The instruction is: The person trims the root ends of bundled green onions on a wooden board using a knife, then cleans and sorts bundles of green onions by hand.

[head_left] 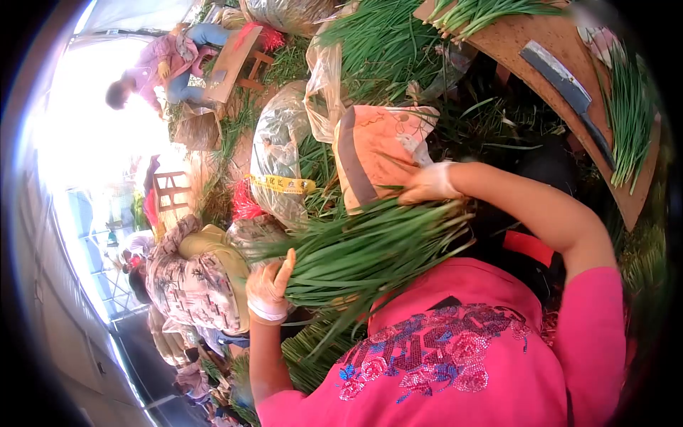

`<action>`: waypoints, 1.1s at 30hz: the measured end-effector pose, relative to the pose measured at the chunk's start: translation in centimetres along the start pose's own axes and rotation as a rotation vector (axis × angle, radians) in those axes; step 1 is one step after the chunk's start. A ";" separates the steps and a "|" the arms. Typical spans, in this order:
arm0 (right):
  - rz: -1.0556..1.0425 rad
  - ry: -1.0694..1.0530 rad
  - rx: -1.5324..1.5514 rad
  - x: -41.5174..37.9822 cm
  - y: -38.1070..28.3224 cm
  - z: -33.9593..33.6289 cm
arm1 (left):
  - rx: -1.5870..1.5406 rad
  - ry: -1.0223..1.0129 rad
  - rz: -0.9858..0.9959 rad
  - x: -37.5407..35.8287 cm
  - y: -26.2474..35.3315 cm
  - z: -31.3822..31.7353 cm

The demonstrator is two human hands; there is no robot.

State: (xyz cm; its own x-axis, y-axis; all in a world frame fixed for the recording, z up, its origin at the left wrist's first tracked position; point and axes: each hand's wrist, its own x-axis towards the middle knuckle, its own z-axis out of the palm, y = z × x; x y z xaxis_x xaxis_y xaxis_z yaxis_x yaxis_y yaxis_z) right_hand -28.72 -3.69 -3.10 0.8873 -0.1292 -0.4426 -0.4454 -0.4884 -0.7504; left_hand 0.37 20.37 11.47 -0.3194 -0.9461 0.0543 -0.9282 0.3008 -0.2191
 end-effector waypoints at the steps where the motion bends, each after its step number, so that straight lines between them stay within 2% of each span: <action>1: 0.023 -0.047 0.022 0.7 5.2 3.2 | -0.102 -0.047 -0.126 -2.3 -0.4 2.3; 2: 0.083 -0.106 -0.029 0.0 6.9 4.7 | -0.173 -0.073 -0.229 -4.0 0.1 4.7; 3: 0.139 -0.169 -0.083 -0.8 8.6 6.2 | -0.405 -0.032 -0.363 -4.5 1.2 6.7; 4: 0.220 -0.242 -0.222 -3.1 7.4 5.6 | -0.632 0.013 -0.501 -4.6 2.8 8.5; 5: -0.054 0.026 -0.333 -4.4 9.4 4.7 | -0.857 0.062 -0.640 -5.4 3.5 10.4; 6: -0.333 0.293 -0.433 -5.9 12.2 3.7 | -0.961 -0.058 -0.712 -7.9 2.7 12.9; 7: -0.223 0.634 0.120 -7.9 12.9 2.4 | -1.329 0.030 -0.893 -7.8 3.6 12.9; 8: -0.061 0.773 0.493 -9.0 13.7 1.3 | -1.697 0.137 -1.062 -7.3 4.4 13.1; 9: 0.042 0.979 0.894 -10.2 14.5 0.1 | -2.078 0.283 -1.349 -8.4 4.1 14.8; 10: 0.183 1.004 1.110 -10.4 15.2 -0.3 | -1.815 0.225 -1.160 -10.0 3.8 17.1; 11: 0.238 0.954 1.092 -9.1 13.6 0.2 | -1.549 0.166 -0.969 -11.8 3.4 19.3; 12: 0.253 0.637 0.904 -7.5 13.9 0.5 | -1.532 0.153 -0.917 -11.7 3.0 19.6; 13: 0.176 0.603 0.970 -6.7 9.9 1.1 | -1.515 0.143 -0.865 -11.6 2.7 19.8; 14: 0.280 0.560 1.121 -4.7 7.8 1.6 | -1.749 0.178 -0.955 -10.4 2.9 18.6; 15: 0.201 0.436 1.215 -3.7 6.5 1.7 | -1.982 0.217 -1.045 -9.0 3.2 16.9; 16: 0.220 0.496 1.176 -2.1 5.3 1.6 | -2.213 0.260 -1.137 -7.5 3.7 14.8; 17: 0.016 0.597 1.182 -1.3 4.4 1.5 | -1.532 0.169 -0.761 -5.3 4.7 12.0; 18: -0.184 0.695 1.184 -0.7 3.5 1.6 | -1.606 0.209 -0.777 -4.1 5.3 9.4; 19: -0.187 0.733 1.335 -3.5 0.4 0.0 | -1.685 0.248 -0.797 -3.3 6.0 7.0; 20: -0.192 0.769 1.472 -6.3 -2.1 -1.8 | -1.910 0.264 -0.908 -1.7 6.7 5.3; 21: -0.206 0.557 1.433 -6.0 3.7 -2.6 | -2.125 0.307 -1.040 -0.2 7.4 3.7; 22: -0.305 0.738 1.561 -5.6 4.5 -2.5 | -1.959 0.191 -1.021 -3.7 5.5 7.1; 24: -0.123 0.864 1.532 -6.2 9.6 -2.1 | -2.291 0.176 -1.096 -7.3 4.4 13.4; 25: -0.071 0.924 1.631 -7.5 11.2 -1.7 | -1.856 0.172 -1.021 -10.5 4.2 17.6; 26: -0.007 0.969 1.734 -8.3 12.0 -1.2 | -1.327 -0.062 -0.728 -11.1 4.0 18.4; 28: 0.048 1.138 1.476 -10.1 11.1 -1.2 | -0.735 -0.151 -0.457 -8.5 5.0 14.5; 29: 0.102 1.181 1.277 -10.9 10.0 -1.4 | -0.705 -0.156 -0.410 -7.5 5.0 13.1; 31: 0.057 1.066 1.097 -11.4 8.9 -2.5 | -0.640 -0.160 -0.305 -6.0 4.4 11.2; 32: 0.033 1.011 1.034 -11.1 8.0 -2.9 | -0.898 -0.111 -0.509 -6.5 4.6 11.6; 33: 0.146 0.969 1.020 -10.5 7.0 -3.3 | -1.153 -0.059 -0.712 -7.3 4.9 12.6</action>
State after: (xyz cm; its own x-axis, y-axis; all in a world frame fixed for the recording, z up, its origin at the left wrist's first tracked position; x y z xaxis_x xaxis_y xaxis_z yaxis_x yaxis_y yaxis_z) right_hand -40.78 -8.61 -2.11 0.3699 -0.8599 -0.3518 -0.0583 0.3564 -0.9325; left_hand 0.62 27.24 -2.30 0.2747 -0.9324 -0.2349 -0.5272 -0.3504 0.7742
